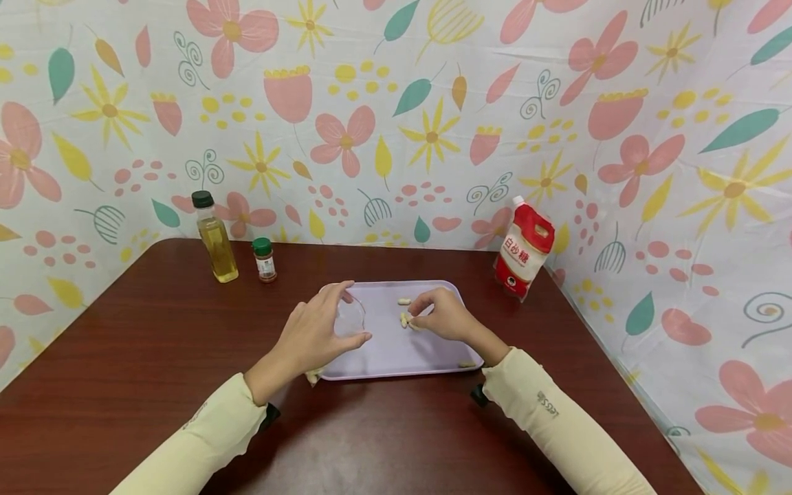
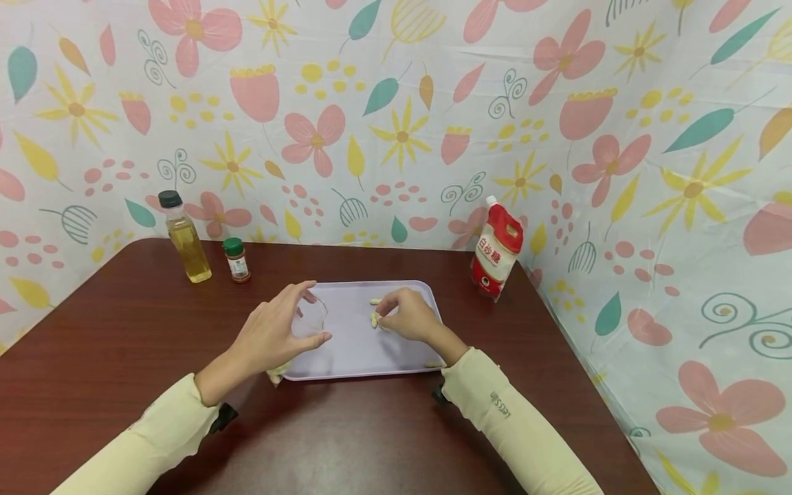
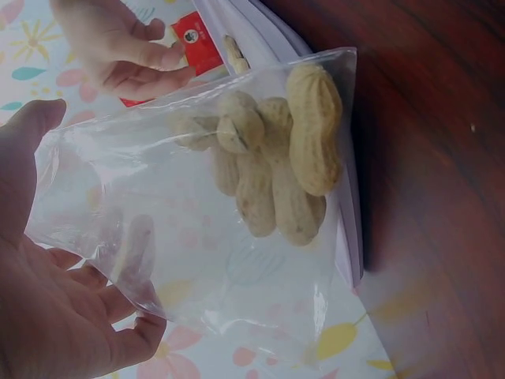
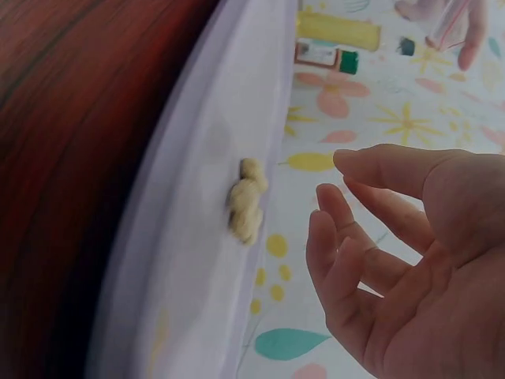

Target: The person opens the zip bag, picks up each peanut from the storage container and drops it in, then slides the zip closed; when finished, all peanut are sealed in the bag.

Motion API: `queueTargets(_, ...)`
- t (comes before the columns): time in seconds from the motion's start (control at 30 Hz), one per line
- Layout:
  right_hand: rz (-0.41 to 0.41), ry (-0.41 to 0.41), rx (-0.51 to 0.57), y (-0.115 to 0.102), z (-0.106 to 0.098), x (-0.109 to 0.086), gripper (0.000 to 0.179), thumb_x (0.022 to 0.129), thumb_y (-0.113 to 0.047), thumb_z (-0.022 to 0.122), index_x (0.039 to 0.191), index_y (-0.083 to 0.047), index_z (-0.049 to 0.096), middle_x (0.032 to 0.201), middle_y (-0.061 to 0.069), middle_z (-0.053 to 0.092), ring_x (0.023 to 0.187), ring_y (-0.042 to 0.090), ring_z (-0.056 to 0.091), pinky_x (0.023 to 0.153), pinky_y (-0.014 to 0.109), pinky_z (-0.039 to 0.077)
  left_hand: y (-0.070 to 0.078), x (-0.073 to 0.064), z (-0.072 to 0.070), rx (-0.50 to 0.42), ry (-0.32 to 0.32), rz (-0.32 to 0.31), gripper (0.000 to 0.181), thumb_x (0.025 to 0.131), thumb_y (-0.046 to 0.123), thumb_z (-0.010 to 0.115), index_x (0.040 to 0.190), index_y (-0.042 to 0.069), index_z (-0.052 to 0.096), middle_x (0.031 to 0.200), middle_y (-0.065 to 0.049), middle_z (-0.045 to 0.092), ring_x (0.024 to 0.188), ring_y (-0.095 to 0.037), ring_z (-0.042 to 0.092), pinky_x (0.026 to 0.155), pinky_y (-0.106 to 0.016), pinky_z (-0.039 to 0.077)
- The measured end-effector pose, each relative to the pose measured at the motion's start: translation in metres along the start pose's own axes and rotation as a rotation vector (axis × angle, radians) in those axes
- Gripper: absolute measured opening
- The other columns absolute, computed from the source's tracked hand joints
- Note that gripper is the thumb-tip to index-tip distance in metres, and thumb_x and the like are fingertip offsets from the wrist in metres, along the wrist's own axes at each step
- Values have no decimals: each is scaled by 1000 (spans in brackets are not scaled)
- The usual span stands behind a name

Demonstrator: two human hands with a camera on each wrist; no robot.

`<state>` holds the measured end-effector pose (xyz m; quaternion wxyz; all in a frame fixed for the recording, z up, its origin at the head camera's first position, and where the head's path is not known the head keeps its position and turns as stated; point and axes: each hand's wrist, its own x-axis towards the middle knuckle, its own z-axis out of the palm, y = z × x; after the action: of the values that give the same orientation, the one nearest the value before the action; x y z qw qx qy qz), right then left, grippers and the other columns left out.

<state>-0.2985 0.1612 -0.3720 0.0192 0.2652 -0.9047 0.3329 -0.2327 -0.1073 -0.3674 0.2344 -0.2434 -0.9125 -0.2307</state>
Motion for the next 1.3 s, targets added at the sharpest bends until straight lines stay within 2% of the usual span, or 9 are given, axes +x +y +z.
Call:
queueTargets(0.2,19,-43,-84,11,2,0,8,81,-6,80,86,-2,76,81,3,74,85,24,68,76,35,51,1,0,-2,3,-2,3,88,75,54,80,142,8,47,113,2,62,88,-15,58,63,-31,42)
queueTargets(0.4,26,-72,-136,17,4,0,5,80,-7,79,84,-4,76,77,0,73,78,13,67,73,31,50,0,1,-3,6,-2,-3,88,74,55,80,141,8,47,112,3,62,88,-14,58,63,-30,41)
queueTargets(0.63,141,-110,-136,18,10,0,4,81,-7,79,82,-7,75,76,-3,70,72,9,61,69,30,50,1,1,-5,-1,-10,-8,88,74,55,80,142,8,47,112,3,62,89,-15,58,63,-30,41)
queueTargets(0.77,154,-104,-150,18,14,1,5,82,-6,78,81,-9,74,77,-3,70,72,9,60,68,29,49,1,1,-6,-5,-11,-13,88,75,54,80,142,8,47,112,3,62,89,-14,58,63,-31,41)
queueTargets(1.1,118,-69,-161,11,12,-1,3,82,-10,77,81,-9,75,75,-4,70,67,8,58,62,27,47,2,-1,-4,-45,-28,-18,87,76,53,79,143,10,45,116,1,61,84,-14,58,65,-32,45)
queueTargets(1.3,39,-36,-134,-7,4,-4,6,80,-5,75,86,-8,76,80,-2,71,78,15,65,71,33,51,1,-2,-4,-42,-20,-23,86,75,54,80,142,10,46,115,2,61,83,-14,58,65,-33,45)
